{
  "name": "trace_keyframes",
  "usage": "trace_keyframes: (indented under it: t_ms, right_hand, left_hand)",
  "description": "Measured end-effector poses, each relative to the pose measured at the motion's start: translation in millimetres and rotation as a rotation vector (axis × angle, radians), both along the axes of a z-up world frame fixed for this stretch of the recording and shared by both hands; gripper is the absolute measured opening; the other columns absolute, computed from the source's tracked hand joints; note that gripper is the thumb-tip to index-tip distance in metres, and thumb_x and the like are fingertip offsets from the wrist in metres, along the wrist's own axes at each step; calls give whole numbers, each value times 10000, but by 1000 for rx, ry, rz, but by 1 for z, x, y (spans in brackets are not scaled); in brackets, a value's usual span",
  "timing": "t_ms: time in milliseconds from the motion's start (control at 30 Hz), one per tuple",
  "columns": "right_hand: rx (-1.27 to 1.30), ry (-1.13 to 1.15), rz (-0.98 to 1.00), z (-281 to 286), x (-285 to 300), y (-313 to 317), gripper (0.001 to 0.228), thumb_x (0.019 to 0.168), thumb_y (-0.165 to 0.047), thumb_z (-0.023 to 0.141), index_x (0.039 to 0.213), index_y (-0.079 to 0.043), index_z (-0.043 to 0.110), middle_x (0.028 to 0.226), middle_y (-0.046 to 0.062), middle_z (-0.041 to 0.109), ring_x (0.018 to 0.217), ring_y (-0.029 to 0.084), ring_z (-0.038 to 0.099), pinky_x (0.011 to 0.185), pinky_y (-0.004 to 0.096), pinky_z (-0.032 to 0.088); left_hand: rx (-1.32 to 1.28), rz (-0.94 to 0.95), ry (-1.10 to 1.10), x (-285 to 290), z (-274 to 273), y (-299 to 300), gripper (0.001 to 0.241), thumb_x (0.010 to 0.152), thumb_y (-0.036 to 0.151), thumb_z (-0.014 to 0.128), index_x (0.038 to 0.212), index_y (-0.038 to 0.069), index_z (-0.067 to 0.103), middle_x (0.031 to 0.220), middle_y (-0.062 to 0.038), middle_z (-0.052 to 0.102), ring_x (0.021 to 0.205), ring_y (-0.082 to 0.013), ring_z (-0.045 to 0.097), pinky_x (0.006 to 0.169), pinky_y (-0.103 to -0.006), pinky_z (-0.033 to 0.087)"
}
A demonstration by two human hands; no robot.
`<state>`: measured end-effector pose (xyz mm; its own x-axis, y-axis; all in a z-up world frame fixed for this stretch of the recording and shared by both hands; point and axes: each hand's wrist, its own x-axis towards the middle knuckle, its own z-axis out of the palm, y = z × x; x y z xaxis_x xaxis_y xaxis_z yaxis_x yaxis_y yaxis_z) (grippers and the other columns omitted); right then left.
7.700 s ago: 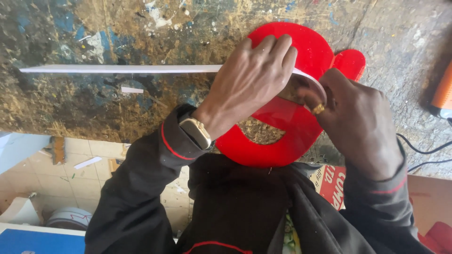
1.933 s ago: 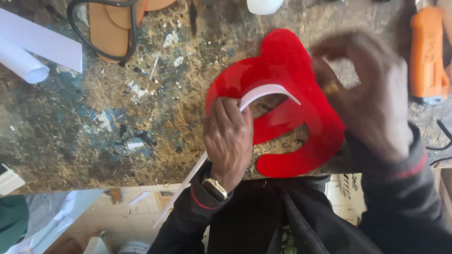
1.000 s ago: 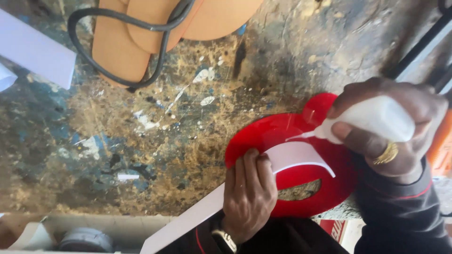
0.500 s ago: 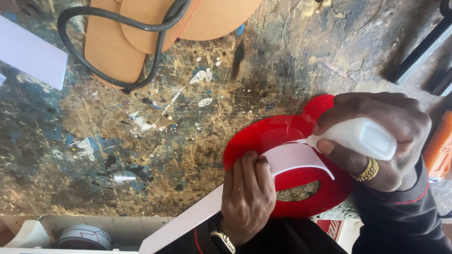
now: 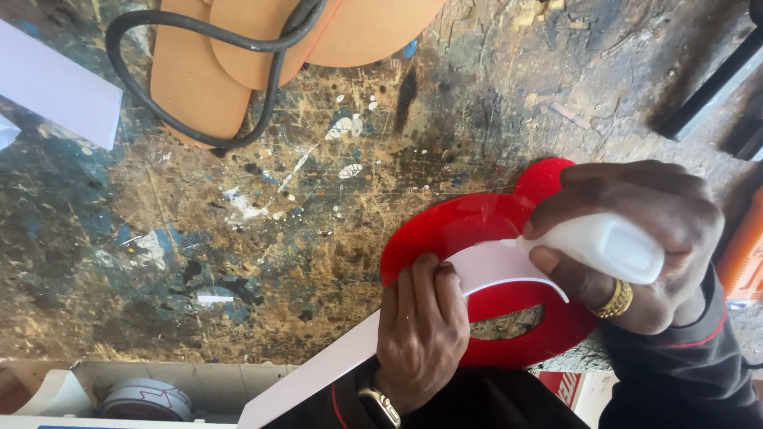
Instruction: Gluing a white plastic strip to the edge of a red acrylic letter to create a 3D sign component.
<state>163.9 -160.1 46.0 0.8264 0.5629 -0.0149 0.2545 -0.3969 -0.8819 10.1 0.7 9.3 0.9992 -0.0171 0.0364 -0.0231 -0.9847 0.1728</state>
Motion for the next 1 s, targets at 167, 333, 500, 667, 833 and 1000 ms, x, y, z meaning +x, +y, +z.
trace_keyframes:
  t_ms: [167, 333, 500, 667, 833, 1000]
  right_hand:
    - [111, -17, 71, -14, -4, 4, 153, 836, -179, 684, 796, -44, 744, 700, 70, 767, 452, 212, 616, 429, 333, 437]
    - [86, 35, 96, -13, -4, 6, 157, 870, -212, 722, 875, -58, 753, 749, 71, 781, 514, 208, 680, 474, 317, 503]
    - [66, -15, 69, -9, 1, -2, 144, 865, -160, 670, 811, -44, 737, 675, 78, 724, 437, 195, 572, 418, 324, 390]
    - [137, 43, 79, -17, -2, 2, 167, 840, -186, 672, 823, -32, 732, 707, 103, 782, 452, 193, 678, 384, 286, 470]
    - [96, 42, 38, -19, -1, -5, 196, 861, -210, 653, 830, -36, 738, 739, 109, 809, 475, 190, 746, 380, 261, 547]
    - [-57, -41, -121, -16, -5, -25, 222, 913, -189, 685, 883, 25, 735, 834, 163, 740, 637, 276, 653, 582, 356, 471]
  left_hand:
    - [-12, -14, 21, -1, 1, 0, 208, 1138, 68, 657, 949, 145, 614, 1017, -63, 754, 805, -192, 715, 737, -323, 563]
    - [-1, -13, 48, -2, 1, 0, 159, 1117, 55, 671, 995, 134, 606, 1019, -61, 727, 807, -187, 707, 744, -320, 576]
    - [3, -10, 27, -3, -1, 0, 233, 1124, 49, 674, 929, 149, 594, 1002, -70, 752, 805, -197, 716, 729, -320, 563]
    - [-3, -20, 30, -1, 1, 0, 217, 1127, 55, 648, 937, 147, 595, 995, -64, 737, 795, -196, 706, 726, -326, 551]
    - [8, -14, 19, 2, 3, 0, 220, 1119, 31, 641, 937, 145, 592, 991, -57, 726, 794, -187, 704, 726, -315, 555]
    - [17, -15, -7, 1, 0, 1, 268, 1139, 59, 656, 907, 155, 564, 967, -51, 714, 752, -182, 659, 696, -315, 532]
